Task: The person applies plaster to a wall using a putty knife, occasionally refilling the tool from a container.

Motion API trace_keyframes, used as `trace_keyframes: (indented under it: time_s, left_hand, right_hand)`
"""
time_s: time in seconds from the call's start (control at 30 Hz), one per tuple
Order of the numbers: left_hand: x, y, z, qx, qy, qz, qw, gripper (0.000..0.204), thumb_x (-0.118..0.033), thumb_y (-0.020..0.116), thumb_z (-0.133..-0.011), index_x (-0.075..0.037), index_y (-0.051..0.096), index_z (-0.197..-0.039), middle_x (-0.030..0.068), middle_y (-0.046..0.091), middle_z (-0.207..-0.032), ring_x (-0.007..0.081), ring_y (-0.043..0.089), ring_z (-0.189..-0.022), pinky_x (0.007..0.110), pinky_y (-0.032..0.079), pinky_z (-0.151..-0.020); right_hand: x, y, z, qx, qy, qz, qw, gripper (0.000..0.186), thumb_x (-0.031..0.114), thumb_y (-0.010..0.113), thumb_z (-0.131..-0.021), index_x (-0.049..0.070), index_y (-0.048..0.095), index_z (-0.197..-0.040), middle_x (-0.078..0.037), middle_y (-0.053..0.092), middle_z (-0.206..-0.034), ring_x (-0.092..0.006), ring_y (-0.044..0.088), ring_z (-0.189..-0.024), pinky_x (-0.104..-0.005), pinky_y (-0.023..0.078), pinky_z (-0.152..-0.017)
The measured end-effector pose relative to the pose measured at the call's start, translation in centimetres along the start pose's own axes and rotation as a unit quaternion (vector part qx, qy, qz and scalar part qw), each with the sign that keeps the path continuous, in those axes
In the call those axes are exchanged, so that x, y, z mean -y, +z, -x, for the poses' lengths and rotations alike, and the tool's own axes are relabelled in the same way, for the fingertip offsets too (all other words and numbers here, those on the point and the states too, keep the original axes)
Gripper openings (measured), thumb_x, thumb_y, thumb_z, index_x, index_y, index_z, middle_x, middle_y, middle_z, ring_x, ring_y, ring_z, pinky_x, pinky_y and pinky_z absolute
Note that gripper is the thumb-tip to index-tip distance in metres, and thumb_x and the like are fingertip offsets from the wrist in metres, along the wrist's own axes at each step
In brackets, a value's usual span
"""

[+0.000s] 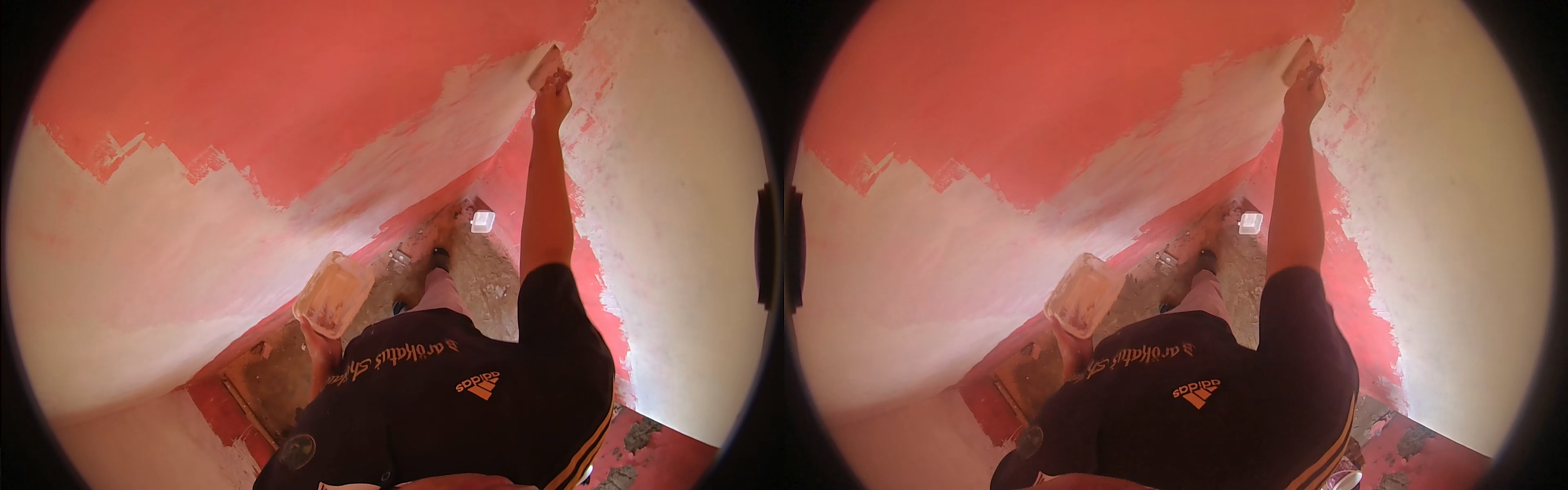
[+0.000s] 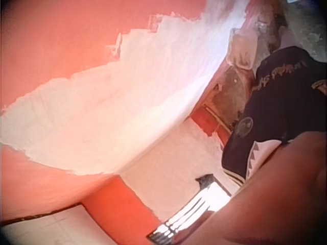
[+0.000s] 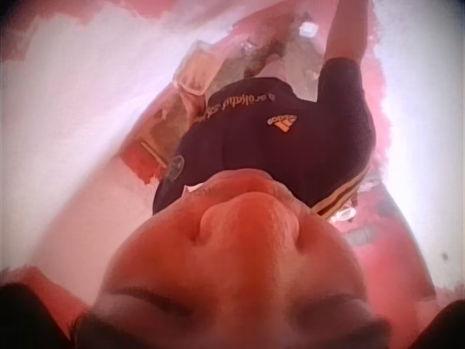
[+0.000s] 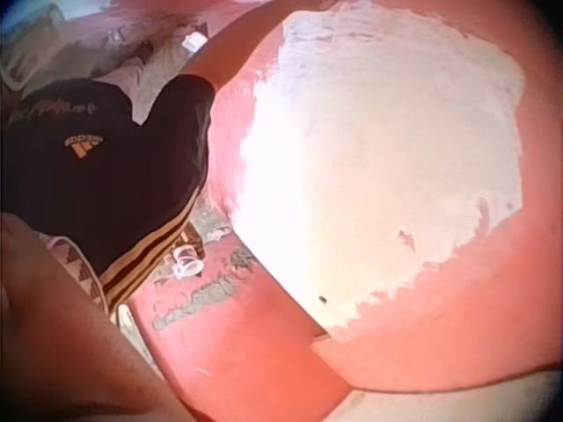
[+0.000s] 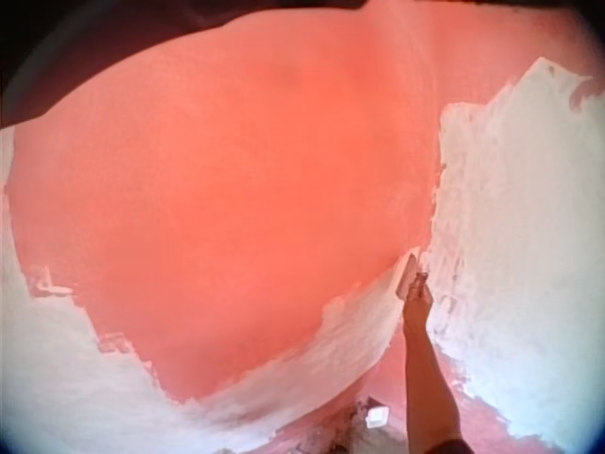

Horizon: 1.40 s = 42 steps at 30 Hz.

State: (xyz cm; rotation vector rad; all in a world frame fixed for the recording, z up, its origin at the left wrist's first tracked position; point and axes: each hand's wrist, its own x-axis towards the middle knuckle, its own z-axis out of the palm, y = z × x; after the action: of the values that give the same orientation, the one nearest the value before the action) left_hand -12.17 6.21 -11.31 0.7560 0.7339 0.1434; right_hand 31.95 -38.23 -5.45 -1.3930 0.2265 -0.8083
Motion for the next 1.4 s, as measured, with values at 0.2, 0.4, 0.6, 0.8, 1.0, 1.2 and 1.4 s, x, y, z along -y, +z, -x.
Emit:
trace_keyframes:
  time_s: [0.2, 0.4, 0.6, 0.8, 1.0, 1.2, 1.4]
  left_hand:
    - [1.5, -1.0, 0.5, 0.015, 0.032, -0.013, 0.999, 0.064, -0.051, 0.033, -0.099, -0.010, 0.025, -0.147, 0.0152, 0.036, -0.147, 0.0328, 0.039, -0.133, 0.048, 0.033, -0.109]
    - [0.9, 0.2, 0.5, 0.026, -0.021, -0.012, 0.999, 0.063, -0.051, 0.033, -0.099, -0.010, 0.027, -0.146, 0.0153, 0.036, -0.147, 0.0332, 0.038, -0.133, 0.049, 0.033, -0.109]
    - [0.6, 2.7, 2.3, 0.041, 0.047, 0.006, 0.998, 0.063, -0.052, 0.034, -0.099, -0.011, 0.027, -0.146, 0.0153, 0.037, -0.146, 0.0340, 0.039, -0.132, 0.048, 0.033, -0.110]
    - [0.0, 3.1, 3.4, 0.010, 0.012, 0.013, 1.000, 0.064, -0.051, 0.035, -0.098, -0.010, 0.027, -0.147, 0.0134, 0.038, -0.146, 0.0325, 0.038, -0.134, 0.047, 0.031, -0.111]
    - [-0.5, 4.6, 4.6, 0.028, 0.006, 0.066, 0.997, 0.065, -0.052, 0.035, -0.098, -0.010, 0.027, -0.147, 0.0133, 0.037, -0.147, 0.0323, 0.037, -0.134, 0.047, 0.031, -0.111]
    - [-3.3, 7.7, 4.8, -0.031, -0.012, 0.042, 0.999, 0.068, -0.055, 0.035, -0.097, -0.010, 0.025, -0.147, 0.0150, 0.036, -0.147, 0.0336, 0.037, -0.134, 0.049, 0.031, -0.111]
    - [-2.1, 8.2, 4.7, 0.008, 0.012, 0.051, 0.999, 0.071, -0.058, 0.035, -0.096, -0.010, 0.025, -0.148, 0.0146, 0.036, -0.147, 0.0340, 0.037, -0.134, 0.049, 0.031, -0.111]
  right_hand:
    - [0.0, 4.6, 11.5, 0.073, -0.124, 0.154, 0.978, 0.030, 0.020, 0.041, -0.102, 0.000, 0.062, -0.112, -0.010, 0.062, -0.088, -0.0154, 0.058, -0.082, -0.0287, 0.048, -0.078]
    - [8.5, 5.2, 24.9, 0.278, 0.042, 0.092, 0.955, 0.026, 0.010, 0.050, -0.092, 0.004, 0.064, -0.114, -0.018, 0.068, -0.101, -0.0272, 0.065, -0.095, -0.0364, 0.049, -0.084]
    - [4.8, -0.9, -1.1, -0.023, -0.061, 0.098, 0.993, 0.051, 0.043, 0.038, -0.102, 0.000, 0.064, -0.102, -0.003, 0.057, -0.078, -0.0103, 0.051, -0.071, -0.0259, 0.042, -0.066]
    - [0.0, 2.1, -5.8, -0.009, -0.126, 0.198, 0.972, 0.039, 0.027, 0.040, -0.100, -0.002, 0.065, -0.107, -0.014, 0.065, -0.082, -0.0208, 0.060, -0.076, -0.0329, 0.047, -0.073]
    - [9.3, 10.5, 20.7, 0.273, -0.235, 0.239, 0.901, 0.027, 0.002, 0.054, -0.084, 0.003, 0.065, -0.109, -0.015, 0.061, -0.074, -0.0311, 0.058, -0.062, -0.0403, 0.047, -0.058]
    - [19.7, 11.2, 17.0, 0.219, -0.154, 0.088, 0.959, 0.023, 0.014, 0.055, -0.093, 0.001, 0.066, -0.108, -0.015, 0.068, -0.092, -0.0269, 0.065, -0.083, -0.0335, 0.051, -0.075]
    - [13.9, 13.5, 8.7, 0.111, -0.235, 0.155, 0.953, 0.022, 0.004, 0.051, -0.087, -0.002, 0.064, -0.104, -0.015, 0.068, -0.084, -0.0301, 0.066, -0.073, -0.0386, 0.052, -0.066]
